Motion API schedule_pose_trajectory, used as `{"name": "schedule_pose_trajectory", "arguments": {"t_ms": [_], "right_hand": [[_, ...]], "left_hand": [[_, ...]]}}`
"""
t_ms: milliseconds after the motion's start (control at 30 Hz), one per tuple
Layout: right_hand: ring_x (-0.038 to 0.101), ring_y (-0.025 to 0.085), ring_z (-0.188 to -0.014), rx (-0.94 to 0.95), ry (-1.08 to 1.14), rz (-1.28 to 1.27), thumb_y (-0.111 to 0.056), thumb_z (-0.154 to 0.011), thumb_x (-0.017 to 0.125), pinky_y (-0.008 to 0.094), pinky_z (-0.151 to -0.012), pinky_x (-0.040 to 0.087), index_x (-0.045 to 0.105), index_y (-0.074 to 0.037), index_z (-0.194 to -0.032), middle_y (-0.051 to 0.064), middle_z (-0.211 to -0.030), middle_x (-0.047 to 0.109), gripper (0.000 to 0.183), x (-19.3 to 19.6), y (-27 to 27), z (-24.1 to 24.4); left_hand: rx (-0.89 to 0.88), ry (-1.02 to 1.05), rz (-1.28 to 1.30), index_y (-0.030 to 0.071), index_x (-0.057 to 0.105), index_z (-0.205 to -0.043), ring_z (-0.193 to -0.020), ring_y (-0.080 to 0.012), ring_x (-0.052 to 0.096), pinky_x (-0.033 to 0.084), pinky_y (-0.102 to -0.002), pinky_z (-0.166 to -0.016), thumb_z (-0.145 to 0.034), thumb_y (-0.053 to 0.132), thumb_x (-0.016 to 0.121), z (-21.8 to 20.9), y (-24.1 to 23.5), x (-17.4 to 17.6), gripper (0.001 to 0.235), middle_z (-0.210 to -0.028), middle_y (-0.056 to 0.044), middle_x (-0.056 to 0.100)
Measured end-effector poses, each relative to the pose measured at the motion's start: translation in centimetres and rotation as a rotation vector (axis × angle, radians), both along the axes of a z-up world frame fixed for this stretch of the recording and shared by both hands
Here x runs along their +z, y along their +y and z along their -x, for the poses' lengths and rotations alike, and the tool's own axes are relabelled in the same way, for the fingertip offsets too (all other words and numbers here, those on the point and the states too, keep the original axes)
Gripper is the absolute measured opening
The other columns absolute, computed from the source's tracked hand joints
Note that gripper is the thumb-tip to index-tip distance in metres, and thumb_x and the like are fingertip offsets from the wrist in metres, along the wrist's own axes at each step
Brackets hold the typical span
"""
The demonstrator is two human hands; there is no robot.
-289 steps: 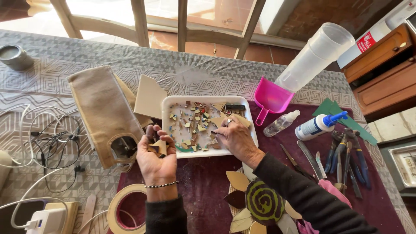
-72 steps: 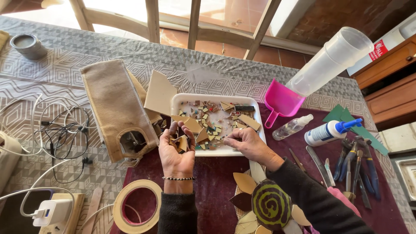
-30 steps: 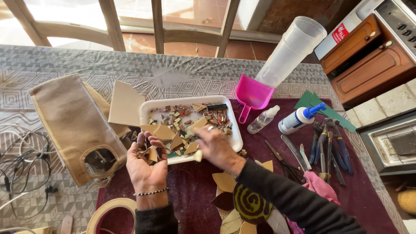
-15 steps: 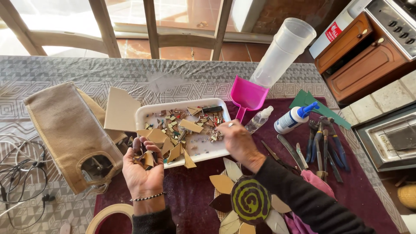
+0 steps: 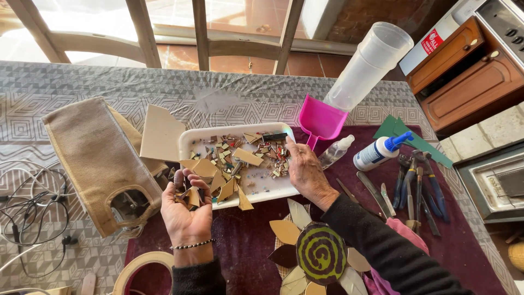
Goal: The person sorts small mosaic tile fragments from a white tray, picking through the pieces and holding selected fragments in one hand while working on a sunflower-shaped mosaic laid on the table. They occasionally place pieces onto the mosaic petals as they sort through the tray.
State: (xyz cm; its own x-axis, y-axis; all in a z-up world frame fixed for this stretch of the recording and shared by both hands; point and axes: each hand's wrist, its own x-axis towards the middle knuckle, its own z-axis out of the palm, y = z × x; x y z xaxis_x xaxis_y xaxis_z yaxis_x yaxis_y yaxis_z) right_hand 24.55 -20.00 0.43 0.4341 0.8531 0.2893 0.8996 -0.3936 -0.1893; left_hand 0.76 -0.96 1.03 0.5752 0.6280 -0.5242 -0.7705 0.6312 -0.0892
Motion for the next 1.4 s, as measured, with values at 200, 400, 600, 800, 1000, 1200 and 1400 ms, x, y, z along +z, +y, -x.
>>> {"name": "schedule_pose_trajectory", "arguments": {"t_ms": [200,400,600,800,1000,1200,1400], "right_hand": [[0.062,0.027,-0.113,-0.040,0.075,-0.112,0.012,-0.088,0.059,0.035,-0.099,0.056,0.026,0.010,-0.158,0.018,-0.127,0.069,0.077,-0.9,0.0,-0.9],[0.065,0.021,-0.096,-0.121,0.212,-0.068,0.000,-0.083,0.072,0.032,-0.088,0.058,0.037,0.002,-0.153,0.008,-0.119,0.074,0.078,1.2,0.8,-0.1],[0.073,0.022,-0.089,-0.119,0.253,-0.079,-0.001,-0.082,0.075,0.034,-0.084,0.060,0.044,0.000,-0.149,0.009,-0.112,0.075,0.074,1.1,0.8,-1.1],[0.077,0.022,-0.088,0.023,0.074,-0.188,-0.001,-0.086,0.075,0.032,-0.081,0.064,0.056,0.003,-0.140,0.011,-0.113,0.077,0.058,-0.3,0.5,-2.1],[0.078,0.020,-0.083,-0.078,0.161,-0.111,-0.001,-0.089,0.072,0.034,-0.077,0.064,0.062,-0.004,-0.135,0.009,-0.102,0.080,0.047,1.9,0.6,-1.5],[0.077,0.024,-0.086,-0.042,0.134,-0.130,0.001,-0.087,0.071,0.037,-0.079,0.061,0.057,-0.001,-0.139,0.011,-0.101,0.078,0.054,1.9,0.5,-1.1],[0.075,0.022,-0.083,-0.043,0.089,-0.129,-0.004,-0.084,0.075,0.037,-0.080,0.061,0.061,-0.007,-0.134,0.006,-0.099,0.079,0.052,0.9,0.7,-0.6]], "left_hand": [[-0.014,-0.020,0.010,0.003,0.067,-0.106,-0.089,-0.0204,0.066,0.060,-0.030,-0.074,-0.105,0.020,0.049,-0.1,0.0,-0.4,0.025,-0.105,-0.012,0.070],[-0.010,-0.003,0.003,0.003,0.067,-0.107,-0.089,-0.0202,0.066,0.060,-0.029,-0.075,-0.105,0.021,0.049,-0.1,-0.1,-0.1,0.025,-0.105,-0.012,0.069],[-0.015,0.022,0.001,0.003,0.068,-0.108,-0.089,-0.0199,0.065,0.060,-0.029,-0.074,-0.105,0.022,0.050,-0.3,-0.3,0.2,0.026,-0.105,-0.012,0.070],[-0.010,0.048,-0.003,0.003,0.068,-0.110,-0.089,-0.0194,0.065,0.061,-0.028,-0.074,-0.105,0.021,0.050,-0.4,-0.4,0.3,0.026,-0.106,-0.012,0.071],[-0.055,0.009,-0.058,0.000,0.068,-0.108,-0.091,-0.0204,0.065,0.060,-0.028,-0.076,-0.105,0.023,0.052,-1.1,-1.2,0.5,0.028,-0.107,-0.013,0.069],[-0.092,0.036,-0.063,0.000,0.067,-0.107,-0.091,-0.0209,0.064,0.060,-0.029,-0.075,-0.103,0.021,0.052,-1.1,-0.8,0.3,0.027,-0.107,-0.013,0.069],[-0.043,0.058,-0.039,-0.001,0.067,-0.108,-0.090,-0.0204,0.064,0.060,-0.028,-0.074,-0.103,0.021,0.054,-1.0,-0.9,0.6,0.026,-0.107,-0.014,0.069]]}}
